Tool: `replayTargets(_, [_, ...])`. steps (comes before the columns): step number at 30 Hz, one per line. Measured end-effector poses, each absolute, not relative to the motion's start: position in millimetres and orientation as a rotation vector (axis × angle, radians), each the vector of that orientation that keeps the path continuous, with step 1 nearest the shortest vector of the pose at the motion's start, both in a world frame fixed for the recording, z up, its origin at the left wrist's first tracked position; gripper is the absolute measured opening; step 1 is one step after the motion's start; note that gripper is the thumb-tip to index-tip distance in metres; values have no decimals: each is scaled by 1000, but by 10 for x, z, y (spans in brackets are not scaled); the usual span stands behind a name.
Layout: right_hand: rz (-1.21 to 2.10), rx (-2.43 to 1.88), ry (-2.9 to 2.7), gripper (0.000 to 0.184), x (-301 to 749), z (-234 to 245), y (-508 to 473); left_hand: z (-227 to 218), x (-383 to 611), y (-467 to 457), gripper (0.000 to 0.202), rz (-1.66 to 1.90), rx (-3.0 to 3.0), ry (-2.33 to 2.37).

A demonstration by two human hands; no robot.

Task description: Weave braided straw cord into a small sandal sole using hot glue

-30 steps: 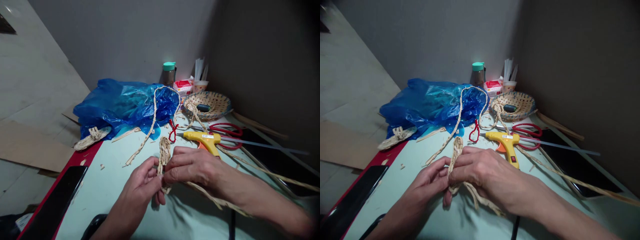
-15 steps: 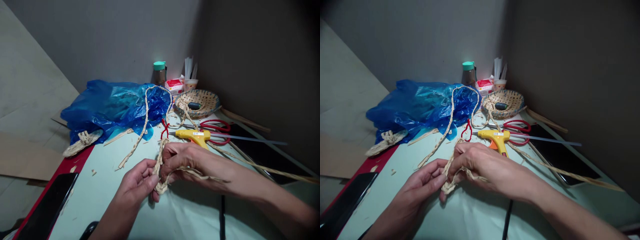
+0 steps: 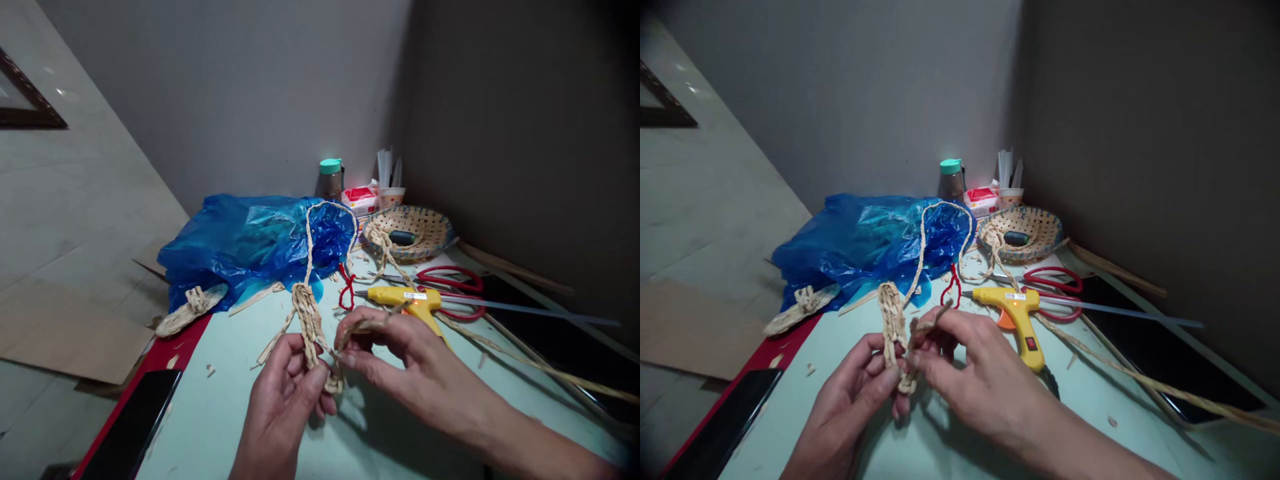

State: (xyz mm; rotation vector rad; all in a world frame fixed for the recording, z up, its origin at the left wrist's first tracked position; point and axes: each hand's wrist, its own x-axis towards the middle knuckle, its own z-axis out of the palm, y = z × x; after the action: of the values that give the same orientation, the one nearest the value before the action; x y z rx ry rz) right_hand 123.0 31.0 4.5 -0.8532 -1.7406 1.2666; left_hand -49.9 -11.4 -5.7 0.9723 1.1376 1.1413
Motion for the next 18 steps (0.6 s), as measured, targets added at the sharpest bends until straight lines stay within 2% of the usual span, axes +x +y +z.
replayTargets(4, [1039, -910, -1875, 12, 1211, 62, 257, -53, -461, -138, 40, 1161, 984, 1152])
replayTargets(12, [528, -814, -2049, 10, 1190, -122, 213, -101, -414, -167, 29, 1135, 1104, 1232])
replayTargets(18, [381, -874, -2082, 18, 1179, -126, 174, -113, -376, -184, 22, 1166, 1110, 1218])
